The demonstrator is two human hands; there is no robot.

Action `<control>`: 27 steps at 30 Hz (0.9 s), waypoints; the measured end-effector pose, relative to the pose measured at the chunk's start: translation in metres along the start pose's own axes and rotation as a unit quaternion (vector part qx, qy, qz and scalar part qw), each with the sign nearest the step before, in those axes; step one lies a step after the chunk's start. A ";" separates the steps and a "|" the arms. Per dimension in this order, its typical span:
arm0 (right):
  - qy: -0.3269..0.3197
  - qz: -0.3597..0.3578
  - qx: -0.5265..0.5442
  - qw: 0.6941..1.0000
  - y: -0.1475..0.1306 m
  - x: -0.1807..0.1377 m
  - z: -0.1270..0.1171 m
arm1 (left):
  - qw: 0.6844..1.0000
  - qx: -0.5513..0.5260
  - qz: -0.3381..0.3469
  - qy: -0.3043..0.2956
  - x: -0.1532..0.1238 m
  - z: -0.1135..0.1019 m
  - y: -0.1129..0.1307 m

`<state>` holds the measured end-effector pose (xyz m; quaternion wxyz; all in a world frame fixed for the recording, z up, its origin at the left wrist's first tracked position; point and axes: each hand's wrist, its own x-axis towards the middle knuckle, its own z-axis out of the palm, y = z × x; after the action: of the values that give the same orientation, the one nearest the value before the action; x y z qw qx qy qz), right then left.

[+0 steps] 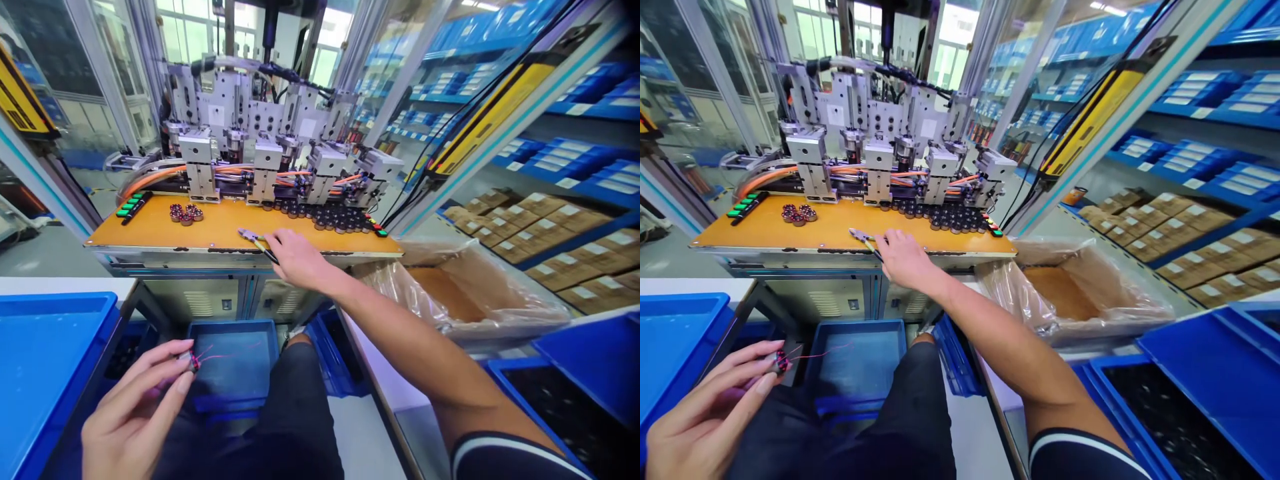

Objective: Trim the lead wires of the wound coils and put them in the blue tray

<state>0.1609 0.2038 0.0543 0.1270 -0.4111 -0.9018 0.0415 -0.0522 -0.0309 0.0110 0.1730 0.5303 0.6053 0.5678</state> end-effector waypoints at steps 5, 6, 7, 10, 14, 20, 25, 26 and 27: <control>0.054 -0.021 0.092 0.994 -0.019 -0.061 0.031 | 1.000 0.005 0.009 -0.006 0.000 0.003 -0.002; 0.052 -0.024 0.121 0.991 -0.027 -0.078 0.041 | 1.000 0.006 0.005 -0.002 0.000 0.002 -0.001; 0.045 -0.028 0.150 0.987 -0.037 -0.095 0.052 | 1.000 0.009 0.003 0.002 0.000 0.002 -0.001; -0.018 -0.030 0.395 0.918 -0.067 -0.145 0.078 | 1.000 0.024 0.016 -0.010 0.001 0.001 -0.002; -0.062 -0.064 0.619 0.780 -0.098 -0.172 0.087 | 0.999 0.029 0.023 -0.021 0.003 0.005 -0.001; -0.020 -0.104 0.599 0.794 -0.105 -0.156 0.068 | 0.998 0.013 0.043 -0.051 0.002 0.015 0.003; -0.015 -0.104 0.615 0.781 -0.107 -0.154 0.068 | 0.993 0.031 0.077 -0.083 -0.001 0.004 -0.004; -0.018 -0.103 0.624 0.775 -0.107 -0.154 0.069 | 0.992 0.032 0.082 -0.088 -0.001 0.002 -0.006; -0.020 -0.102 0.632 0.768 -0.108 -0.154 0.070 | 0.992 0.033 0.085 -0.092 -0.001 0.001 -0.007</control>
<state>0.1608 0.0190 -0.0235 0.3432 -0.1426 -0.7106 0.5975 -0.0543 -0.0299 0.0038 0.1618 0.6355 0.5577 0.5088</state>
